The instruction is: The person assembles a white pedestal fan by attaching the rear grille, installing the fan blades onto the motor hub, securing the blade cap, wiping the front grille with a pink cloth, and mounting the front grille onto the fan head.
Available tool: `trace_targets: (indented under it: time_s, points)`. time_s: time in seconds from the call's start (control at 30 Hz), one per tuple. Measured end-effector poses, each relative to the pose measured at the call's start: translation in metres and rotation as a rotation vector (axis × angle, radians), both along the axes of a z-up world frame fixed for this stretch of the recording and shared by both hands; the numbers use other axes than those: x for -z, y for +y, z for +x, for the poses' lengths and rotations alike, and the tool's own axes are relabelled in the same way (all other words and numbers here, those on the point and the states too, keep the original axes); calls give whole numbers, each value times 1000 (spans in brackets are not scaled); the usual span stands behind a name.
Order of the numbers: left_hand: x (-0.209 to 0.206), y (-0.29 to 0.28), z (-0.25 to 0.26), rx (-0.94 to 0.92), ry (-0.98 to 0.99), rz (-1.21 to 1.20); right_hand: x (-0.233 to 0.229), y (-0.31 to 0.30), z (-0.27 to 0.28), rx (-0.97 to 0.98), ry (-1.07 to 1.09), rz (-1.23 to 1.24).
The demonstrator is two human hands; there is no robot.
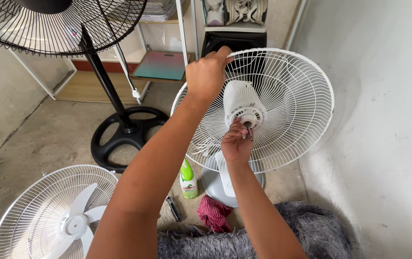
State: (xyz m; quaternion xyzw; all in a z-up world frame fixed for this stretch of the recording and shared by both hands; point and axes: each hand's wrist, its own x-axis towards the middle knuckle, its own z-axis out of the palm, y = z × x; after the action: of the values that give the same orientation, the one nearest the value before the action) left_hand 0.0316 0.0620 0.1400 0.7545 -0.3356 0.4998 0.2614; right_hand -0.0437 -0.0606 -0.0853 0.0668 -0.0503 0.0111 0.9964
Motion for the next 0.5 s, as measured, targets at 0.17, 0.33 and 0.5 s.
trace_targets:
  time_s: [0.17,0.33,0.5]
  points:
    - [2,10,3,-37,56,-22,-42,-8,-47,215,449,-970]
    - [4,8,1,-8,56,-21,-88,-30,-76,1403,-10,-2376]
    - [-1,6,-1,-75,93,15,-130,-46,-57,1125,-275,-3078]
